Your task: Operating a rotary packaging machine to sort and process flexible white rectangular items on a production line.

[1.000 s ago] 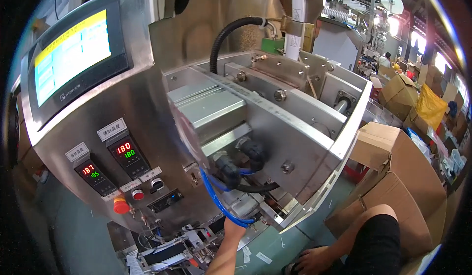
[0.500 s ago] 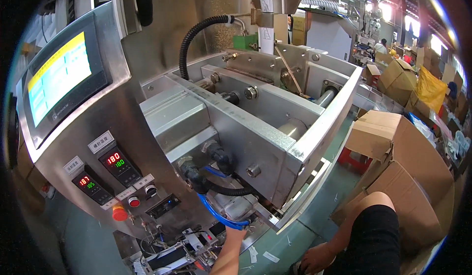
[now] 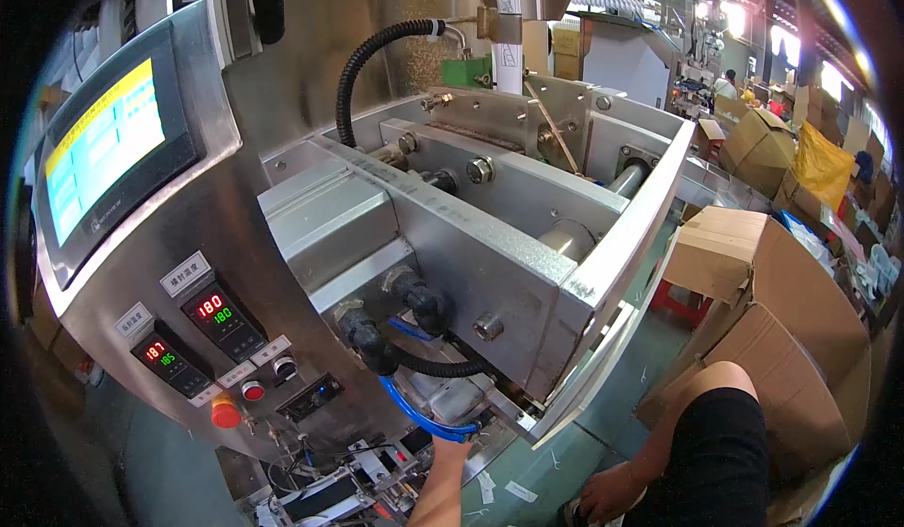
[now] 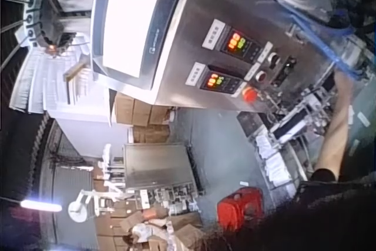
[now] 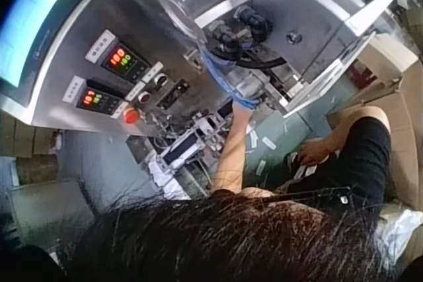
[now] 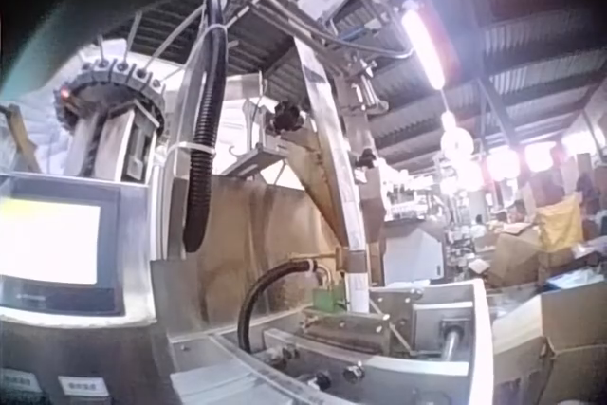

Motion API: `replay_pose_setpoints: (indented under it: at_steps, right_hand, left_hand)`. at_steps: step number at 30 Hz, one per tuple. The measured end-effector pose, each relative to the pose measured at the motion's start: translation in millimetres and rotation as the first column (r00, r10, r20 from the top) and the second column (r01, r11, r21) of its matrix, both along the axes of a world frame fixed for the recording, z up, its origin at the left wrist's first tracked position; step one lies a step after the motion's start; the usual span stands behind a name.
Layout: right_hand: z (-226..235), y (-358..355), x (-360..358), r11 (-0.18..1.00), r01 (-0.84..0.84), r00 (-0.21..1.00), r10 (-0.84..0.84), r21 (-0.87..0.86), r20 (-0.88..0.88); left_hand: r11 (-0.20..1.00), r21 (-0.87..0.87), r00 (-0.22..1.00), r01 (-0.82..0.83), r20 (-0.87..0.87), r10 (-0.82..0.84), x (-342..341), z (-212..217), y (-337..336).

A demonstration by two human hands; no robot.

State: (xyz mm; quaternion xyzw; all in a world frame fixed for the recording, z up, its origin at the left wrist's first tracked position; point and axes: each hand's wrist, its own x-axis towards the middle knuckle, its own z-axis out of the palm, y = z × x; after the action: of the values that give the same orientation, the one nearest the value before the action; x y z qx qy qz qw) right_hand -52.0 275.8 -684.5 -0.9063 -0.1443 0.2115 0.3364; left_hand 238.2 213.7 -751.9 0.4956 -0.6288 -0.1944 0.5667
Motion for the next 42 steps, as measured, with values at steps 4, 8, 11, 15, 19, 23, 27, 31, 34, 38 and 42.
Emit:
replay_pose_setpoints:
  at_steps: [4,8,11,15,19,23,27,31,34,38,42]
  right_hand:
    - [-0.3,-1.9,1.0,1.000,0.000,1.000,0.000,0.011,-0.015]
    - [-1.4,-1.6,0.5,1.000,-0.011,1.000,0.011,0.016,0.009]
    - [-1.7,-0.3,0.9,1.000,-0.029,1.000,0.029,-0.008,-0.004]
    - [2.7,7.1,-7.2,0.999,0.046,0.998,-0.047,-0.028,-0.038]
    - [13.8,-9.7,16.8,0.998,-0.060,0.998,0.060,-0.004,0.004]
    - [8.8,-6.4,11.9,0.999,-0.053,0.999,0.053,-0.001,0.011]
    - [-14.7,6.2,-11.3,1.000,0.010,1.000,-0.010,-0.017,-0.017]
    - [-22.2,0.7,-14.8,1.000,0.016,0.997,-0.017,0.016,0.078]
    - [-18.8,-0.4,-8.7,1.000,-0.027,0.999,0.027,-0.010,0.037]
    - [-1.1,-2.8,7.6,0.992,-0.110,0.991,0.105,-0.060,-0.082]
    - [-1.8,-2.6,-1.7,0.994,-0.052,0.989,0.038,-0.094,-0.145]
  left_hand:
    - [0.998,0.051,0.994,0.031,-0.111,-0.025,-4.3,10.7,1.1]
    - [0.995,0.087,0.980,0.050,-0.197,-0.032,-4.2,12.3,3.1]
    - [0.968,0.114,0.861,0.223,-0.489,-0.141,0.3,-4.4,-2.3]
    - [0.980,0.176,0.995,0.088,-0.060,-0.078,-15.1,40.4,-4.3]
    - [0.987,0.154,0.993,-0.043,-0.098,0.058,3.2,28.2,13.7]
    - [0.984,0.176,0.994,-0.011,-0.106,0.030,-3.3,10.7,9.8]
    - [0.954,0.196,0.780,0.226,-0.623,-0.057,-22.0,1.4,-4.3]
    - [0.981,-0.162,0.864,-0.109,0.472,0.174,-3.6,30.8,1.7]
    - [0.988,0.100,0.981,-0.114,0.166,0.097,-0.3,-30.1,-14.0]
    - [0.951,0.303,0.828,-0.065,-0.515,0.221,-19.6,-76.2,-23.8]
    - [0.866,0.411,0.954,-0.285,0.029,0.300,-24.7,9.7,-11.9]
